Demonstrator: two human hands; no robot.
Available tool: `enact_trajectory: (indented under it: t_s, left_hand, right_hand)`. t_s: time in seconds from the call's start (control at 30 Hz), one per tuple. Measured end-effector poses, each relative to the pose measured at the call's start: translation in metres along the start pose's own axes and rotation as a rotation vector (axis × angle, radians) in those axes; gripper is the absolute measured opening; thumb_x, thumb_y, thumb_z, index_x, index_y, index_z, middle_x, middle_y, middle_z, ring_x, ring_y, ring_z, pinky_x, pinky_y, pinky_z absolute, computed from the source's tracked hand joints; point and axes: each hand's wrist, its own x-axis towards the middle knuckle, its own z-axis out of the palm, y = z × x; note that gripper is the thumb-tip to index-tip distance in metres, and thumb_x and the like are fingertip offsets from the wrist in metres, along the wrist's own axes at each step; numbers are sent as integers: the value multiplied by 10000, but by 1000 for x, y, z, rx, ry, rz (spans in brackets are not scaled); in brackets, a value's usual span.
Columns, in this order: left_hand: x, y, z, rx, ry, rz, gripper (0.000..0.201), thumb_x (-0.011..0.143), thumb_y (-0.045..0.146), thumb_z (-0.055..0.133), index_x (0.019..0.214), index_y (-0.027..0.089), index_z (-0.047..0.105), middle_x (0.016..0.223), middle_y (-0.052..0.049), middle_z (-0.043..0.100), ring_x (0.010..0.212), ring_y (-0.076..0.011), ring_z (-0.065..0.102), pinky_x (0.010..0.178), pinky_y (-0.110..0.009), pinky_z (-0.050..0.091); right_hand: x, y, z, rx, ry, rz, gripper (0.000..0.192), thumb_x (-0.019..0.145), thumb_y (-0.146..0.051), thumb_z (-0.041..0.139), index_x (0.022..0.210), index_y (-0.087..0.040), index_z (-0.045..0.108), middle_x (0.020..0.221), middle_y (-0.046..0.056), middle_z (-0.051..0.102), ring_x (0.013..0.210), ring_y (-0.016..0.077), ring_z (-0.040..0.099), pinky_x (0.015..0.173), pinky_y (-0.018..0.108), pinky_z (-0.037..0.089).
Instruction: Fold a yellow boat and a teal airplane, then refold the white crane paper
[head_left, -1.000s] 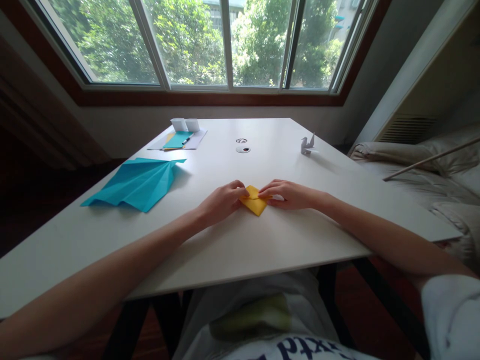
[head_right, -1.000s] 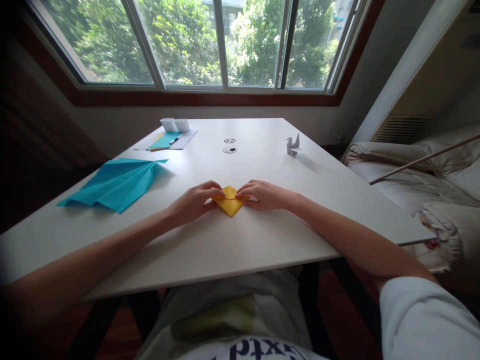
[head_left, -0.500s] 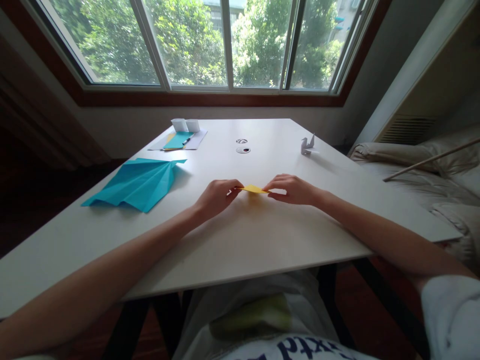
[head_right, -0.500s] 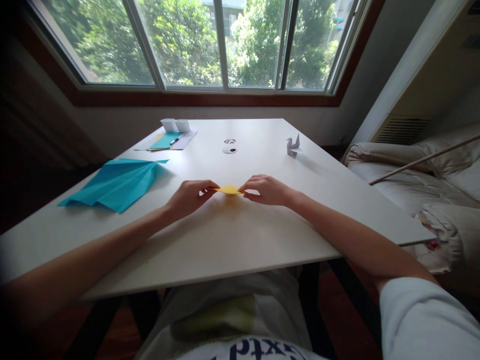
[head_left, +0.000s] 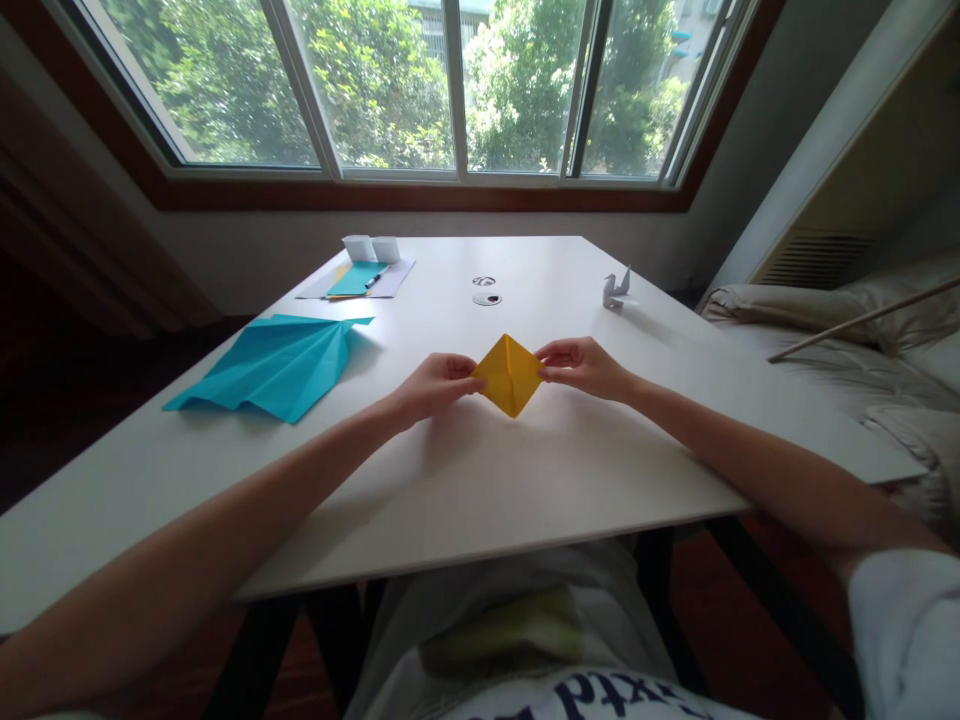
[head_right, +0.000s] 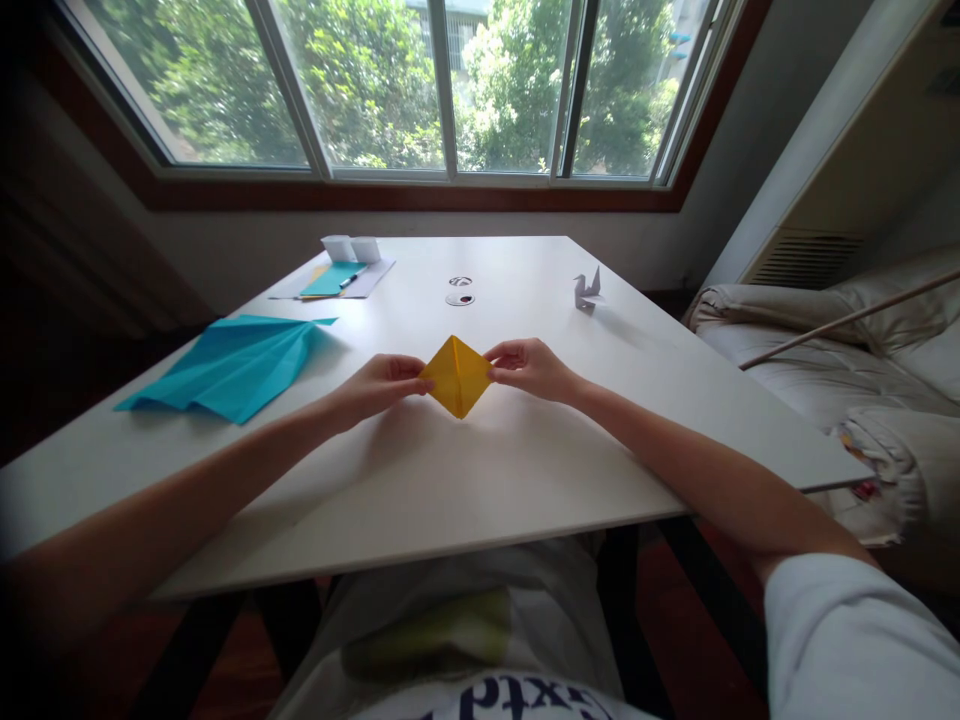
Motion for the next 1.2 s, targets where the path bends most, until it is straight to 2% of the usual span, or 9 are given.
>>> enact_trajectory:
  t_s: [0.17,0.27,0.37,0.6,0.8,0.93,1.03,1.1,1.2]
  left_hand:
    - [5,-9,5,395,60,99,263,707,381,560,785,161,681,757,-22,632,683,-159,543,609,-269,406]
    - [8,-13,6,522,79,152,253,701,376,566,788,168,682,803,-39,632,745,-182,547,664,-285,422]
    - [10,-16,7,542,92,170,262,701,375,578,839,174,675,854,-47,625,781,-192,545,690,-296,432]
    - [10,-19,11,559,120,274,182,718,266,578,866,177,637,831,-30,620,802,-187,536,732,-305,427]
    - [12,-18,15,589,109,256,132,745,237,560,850,173,609,792,-23,614,763,-182,529,698,-299,424]
    - [12,-20,18,585,171,270,248,740,271,599,965,172,568,842,-33,595,795,-193,521,703,-320,432]
    - [8,-21,20,620,251,392,272,740,274,624,995,194,575,951,-57,564,862,-201,506,729,-333,428]
    - [5,-20,21,691,228,514,139,783,267,586,905,220,635,964,-58,558,860,-197,497,741,-338,412]
    - [1,-17,22,758,149,610,153,813,235,543,868,250,685,898,-49,594,823,-188,499,729,-329,393]
  right_hand:
    - [-1,5,5,-248,-3,-20,200,726,-255,596,883,-156,671,750,19,680,689,130,614,706,285,479]
    - [-3,7,9,-408,21,-65,156,719,-218,579,835,-169,671,726,7,656,678,119,579,658,254,446]
    - [-3,10,10,-472,12,-119,129,706,-197,580,803,-163,656,787,26,648,714,125,557,614,233,427]
    - [-3,13,10,-446,-18,-168,177,729,-188,552,895,-173,613,776,5,604,648,93,516,587,214,404]
    - [-2,12,10,-442,-33,-165,174,734,-184,548,898,-171,605,784,7,600,677,98,524,585,208,397]
    - [-1,13,9,-444,-51,-171,187,742,-171,534,915,-168,606,814,16,613,711,106,538,598,211,404]
    - [-1,13,9,-445,-54,-180,206,747,-172,532,940,-170,605,826,18,615,724,109,547,613,218,412]
    - [-2,14,9,-440,-59,-186,214,750,-171,529,950,-175,604,839,19,619,739,113,552,620,221,416]
    - [-2,14,8,-442,-60,-189,210,751,-170,527,946,-179,602,854,21,626,745,117,552,618,224,419]
